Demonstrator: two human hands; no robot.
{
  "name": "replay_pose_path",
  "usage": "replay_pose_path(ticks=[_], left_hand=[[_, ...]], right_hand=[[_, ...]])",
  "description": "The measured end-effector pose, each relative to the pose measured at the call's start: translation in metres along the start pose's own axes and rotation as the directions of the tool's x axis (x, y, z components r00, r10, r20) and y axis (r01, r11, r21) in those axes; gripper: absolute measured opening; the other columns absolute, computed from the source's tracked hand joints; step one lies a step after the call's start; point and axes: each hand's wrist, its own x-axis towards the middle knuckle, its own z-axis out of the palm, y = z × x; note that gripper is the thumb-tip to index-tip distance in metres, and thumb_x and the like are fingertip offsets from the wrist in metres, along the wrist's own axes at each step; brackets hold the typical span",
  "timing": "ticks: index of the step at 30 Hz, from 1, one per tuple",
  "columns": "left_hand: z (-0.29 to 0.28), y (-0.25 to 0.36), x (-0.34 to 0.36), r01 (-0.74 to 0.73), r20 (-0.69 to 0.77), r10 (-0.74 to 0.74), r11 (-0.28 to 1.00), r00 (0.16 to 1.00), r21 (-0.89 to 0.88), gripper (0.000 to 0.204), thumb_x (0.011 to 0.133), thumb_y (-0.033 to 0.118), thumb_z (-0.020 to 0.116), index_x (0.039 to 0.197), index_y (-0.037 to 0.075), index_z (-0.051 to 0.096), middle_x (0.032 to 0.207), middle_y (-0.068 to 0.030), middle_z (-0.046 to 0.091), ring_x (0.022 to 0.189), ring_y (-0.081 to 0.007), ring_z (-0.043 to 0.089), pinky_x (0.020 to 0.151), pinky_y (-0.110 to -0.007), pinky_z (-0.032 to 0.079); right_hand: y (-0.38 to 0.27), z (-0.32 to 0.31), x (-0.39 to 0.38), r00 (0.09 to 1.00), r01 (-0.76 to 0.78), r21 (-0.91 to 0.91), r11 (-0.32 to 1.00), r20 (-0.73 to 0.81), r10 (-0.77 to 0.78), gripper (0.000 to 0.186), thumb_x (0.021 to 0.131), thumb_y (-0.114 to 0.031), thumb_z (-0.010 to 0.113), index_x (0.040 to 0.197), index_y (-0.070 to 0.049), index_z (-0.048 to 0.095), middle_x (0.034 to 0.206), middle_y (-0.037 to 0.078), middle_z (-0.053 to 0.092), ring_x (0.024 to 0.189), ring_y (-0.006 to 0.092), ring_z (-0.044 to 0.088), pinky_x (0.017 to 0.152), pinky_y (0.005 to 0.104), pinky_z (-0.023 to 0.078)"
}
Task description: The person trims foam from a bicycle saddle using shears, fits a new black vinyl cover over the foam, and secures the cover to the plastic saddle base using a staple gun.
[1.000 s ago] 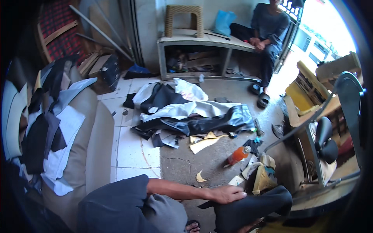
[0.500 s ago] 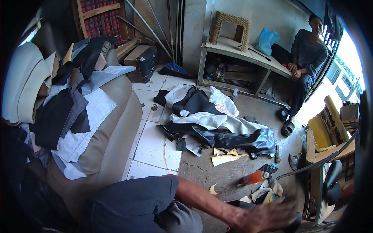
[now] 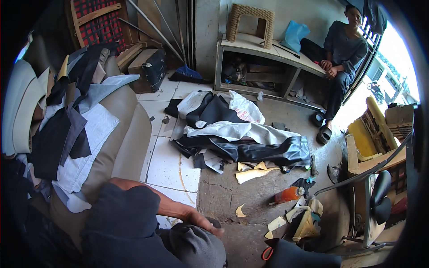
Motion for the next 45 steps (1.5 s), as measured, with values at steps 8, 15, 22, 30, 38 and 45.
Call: replay_pose_path(ticks=[8, 15, 22, 30, 38, 45], left_hand=[[-0.118, 0.106, -0.116, 0.989, -0.858, 0.512, -0.138, 0.027, -0.051, 0.116, 0.072, 0.063, 0.079, 0.158, 0.011, 0.022, 0.162, -0.0208, 0.024, 0.15, -0.0405, 0.019, 0.118, -0.068, 0.017], [-0.202, 0.022, -0.224, 0.891, -0.854, 0.384, -0.418, 0.351, 0.178, 0.015, 0.069, 0.018, 0.063, 0.081, 0.015, 0.072, 0.075, -0.0132, 0.071, 0.073, -0.0356, 0.072, 0.062, -0.048, 0.058], [-0.083, -0.046, -0.11, 0.615, -0.533, -0.748, -0.215, 0.396, 0.759, 0.036, 0.086, 0.036, 0.066, 0.11, 0.01, 0.073, 0.107, -0.0212, 0.072, 0.105, -0.0368, 0.068, 0.087, -0.048, 0.054], [-0.152, -0.039, -0.078, 0.86, -0.873, 0.097, 0.147, 0.479, 0.488, 0.059, 0.091, 0.044, 0.067, 0.127, -0.002, 0.058, 0.117, -0.0258, 0.064, 0.116, -0.0395, 0.06, 0.101, -0.049, 0.045], [-0.217, -0.101, 0.03, 0.965, -0.863, 0.505, 0.208, 0.034, 0.16, 0.071, 0.083, 0.034, 0.076, 0.138, 0.003, 0.041, 0.13, -0.026, 0.042, 0.118, -0.047, 0.049, 0.096, -0.057, 0.046], [-0.159, -0.109, 0.042, 0.593, -0.998, -0.062, 0.803, -0.016, -0.06, 0.084, 0.076, 0.022, 0.087, 0.139, 0.007, 0.033, 0.137, -0.0268, 0.044, 0.11, -0.035, 0.06, 0.097, -0.046, 0.049]], right_hand=[[-0.008, -0.016, -0.009, 1.0, 0.004, 0.118, 0.993, -0.012, -0.003, 0.072, 0.099, -0.062, 0.042, 0.15, -0.011, 0.04, 0.135, 0.013, 0.058, 0.117, 0.0353, 0.061, 0.106, 0.0507, 0.046], [-0.014, -0.025, -0.021, 1.0, 0.008, 0.241, 0.971, -0.023, -0.002, 0.072, 0.099, -0.063, 0.043, 0.15, -0.011, 0.041, 0.134, 0.014, 0.058, 0.116, 0.035, 0.062, 0.105, 0.0507, 0.047], [-0.014, -0.041, -0.033, 0.999, 0.022, 0.319, 0.948, -0.052, -0.006, 0.073, 0.099, -0.063, 0.044, 0.149, -0.011, 0.041, 0.134, 0.014, 0.058, 0.115, 0.0347, 0.062, 0.104, 0.0507, 0.048], [-0.015, -0.056, -0.048, 0.998, 0.048, 0.42, 0.906, -0.06, -0.025, 0.074, 0.098, -0.064, 0.045, 0.149, -0.01, 0.041, 0.134, 0.014, 0.059, 0.114, 0.0343, 0.063, 0.104, 0.0507, 0.049], [-0.019, -0.054, -0.061, 0.989, 0.133, 0.363, 0.922, -0.11, -0.099, 0.069, 0.098, -0.06, 0.05, 0.144, -0.009, 0.046, 0.129, 0.012, 0.061, 0.114, 0.0331, 0.062, 0.1, 0.0529, 0.051], [-0.026, -0.059, -0.065, 0.979, 0.199, 0.347, 0.916, -0.107, -0.172, 0.065, 0.1, -0.056, 0.05, 0.144, -0.009, 0.046, 0.128, 0.01, 0.061, 0.113, 0.0291, 0.063, 0.102, 0.0483, 0.05]])
